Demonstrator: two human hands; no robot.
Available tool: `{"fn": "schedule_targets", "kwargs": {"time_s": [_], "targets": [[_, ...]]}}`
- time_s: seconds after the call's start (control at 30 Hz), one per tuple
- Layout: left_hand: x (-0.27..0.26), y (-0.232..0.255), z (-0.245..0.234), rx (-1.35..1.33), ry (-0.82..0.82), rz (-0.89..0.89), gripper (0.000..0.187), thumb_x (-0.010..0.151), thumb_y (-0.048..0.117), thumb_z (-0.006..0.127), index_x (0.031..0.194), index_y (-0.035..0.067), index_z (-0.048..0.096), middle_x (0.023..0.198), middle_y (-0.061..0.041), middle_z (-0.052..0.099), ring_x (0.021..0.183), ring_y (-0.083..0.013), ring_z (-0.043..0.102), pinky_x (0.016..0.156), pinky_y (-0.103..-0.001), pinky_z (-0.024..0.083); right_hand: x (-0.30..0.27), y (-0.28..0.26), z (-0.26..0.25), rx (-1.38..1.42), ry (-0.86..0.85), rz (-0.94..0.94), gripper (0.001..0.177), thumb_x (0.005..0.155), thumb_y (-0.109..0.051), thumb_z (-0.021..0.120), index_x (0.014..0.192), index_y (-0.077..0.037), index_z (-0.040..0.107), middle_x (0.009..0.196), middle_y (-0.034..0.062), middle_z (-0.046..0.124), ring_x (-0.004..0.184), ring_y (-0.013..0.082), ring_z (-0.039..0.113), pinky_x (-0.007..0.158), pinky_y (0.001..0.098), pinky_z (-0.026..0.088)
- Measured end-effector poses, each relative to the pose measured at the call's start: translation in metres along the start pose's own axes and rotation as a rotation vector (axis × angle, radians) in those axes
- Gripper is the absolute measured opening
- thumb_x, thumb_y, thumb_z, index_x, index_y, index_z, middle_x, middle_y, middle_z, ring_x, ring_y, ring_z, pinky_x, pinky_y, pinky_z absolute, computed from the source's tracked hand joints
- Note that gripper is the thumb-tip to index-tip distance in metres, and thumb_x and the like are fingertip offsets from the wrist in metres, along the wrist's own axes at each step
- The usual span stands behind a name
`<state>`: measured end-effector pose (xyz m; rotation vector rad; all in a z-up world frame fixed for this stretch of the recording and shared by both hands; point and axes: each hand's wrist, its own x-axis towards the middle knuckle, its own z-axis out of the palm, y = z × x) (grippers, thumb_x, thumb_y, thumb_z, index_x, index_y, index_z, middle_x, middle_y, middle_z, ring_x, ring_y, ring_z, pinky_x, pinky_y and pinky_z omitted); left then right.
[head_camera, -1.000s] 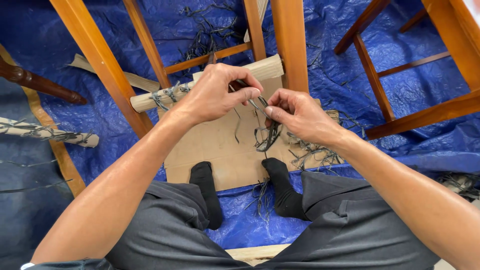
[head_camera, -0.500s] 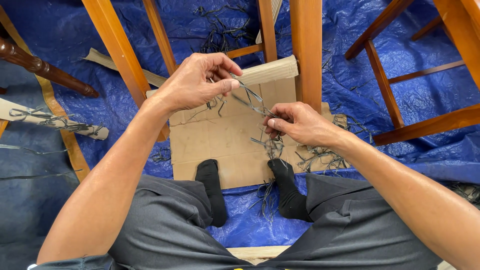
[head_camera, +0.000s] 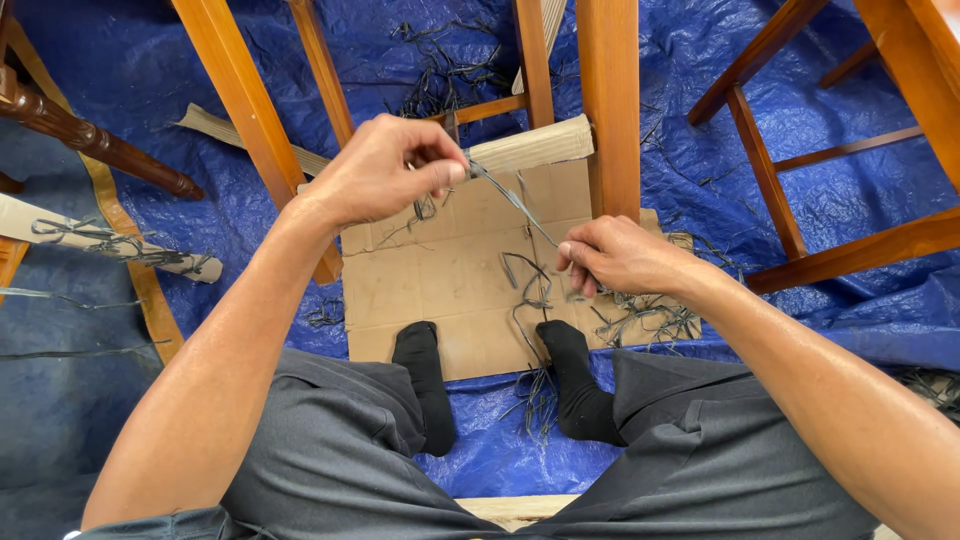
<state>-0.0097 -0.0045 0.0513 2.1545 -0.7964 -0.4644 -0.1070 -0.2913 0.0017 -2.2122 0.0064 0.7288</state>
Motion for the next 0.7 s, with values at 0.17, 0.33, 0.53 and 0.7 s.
{"fn": "schedule_targets", "kwargs": {"time_s": [0.17, 0.33, 0.53, 0.7], "targets": [[0.000, 0.007, -0.003, -0.131, 0.332, 0.007, 0.015, 0.100, 0.019, 0.069, 0.101, 0.004, 0.074, 0.079, -0.002, 0.072, 0.073, -0.0066, 0.066, 0.064, -0.024, 0.053, 0.005, 0.016, 0.006, -0.323, -0.096, -0.093, 0.033, 0.102, -0.030, 0.056, 0.115, -0.005, 0.073, 0.093, 0.0108, 0.078, 0.086, 0.0189, 0.074, 0.078, 0.0361, 0.056], [0.010, 0.012, 0.007, -0.408, 0.266, 0.026, 0.015, 0.098, 0.020, 0.069, 0.101, 0.005, 0.070, 0.082, 0.002, 0.071, 0.075, -0.0048, 0.068, 0.063, -0.024, 0.054, -0.009, -0.026, 0.006, -0.021, 0.522, -0.554, 0.032, 0.102, -0.024, 0.059, 0.125, -0.002, 0.063, 0.110, 0.0157, 0.071, 0.097, 0.0228, 0.072, 0.084, 0.0369, 0.058], [0.023, 0.025, 0.027, -0.127, 0.128, 0.196, 0.017, 0.093, 0.018, 0.077, 0.094, 0.002, 0.073, 0.076, -0.002, 0.071, 0.069, -0.0087, 0.062, 0.063, -0.028, 0.053, -0.017, -0.081, -0.005, -0.132, 0.791, -0.762, 0.036, 0.106, -0.023, 0.059, 0.132, 0.001, 0.051, 0.100, 0.0182, 0.069, 0.095, 0.0246, 0.068, 0.082, 0.0353, 0.055], [0.028, 0.024, 0.022, -0.080, 0.144, 0.238, 0.015, 0.089, 0.015, 0.079, 0.095, 0.002, 0.073, 0.076, -0.003, 0.073, 0.069, -0.0078, 0.065, 0.065, -0.027, 0.055, 0.009, -0.069, -0.007, -0.006, 0.554, -0.458, 0.026, 0.106, -0.025, 0.067, 0.109, 0.001, 0.066, 0.074, 0.0113, 0.067, 0.067, 0.0178, 0.059, 0.060, 0.0348, 0.048]]}}
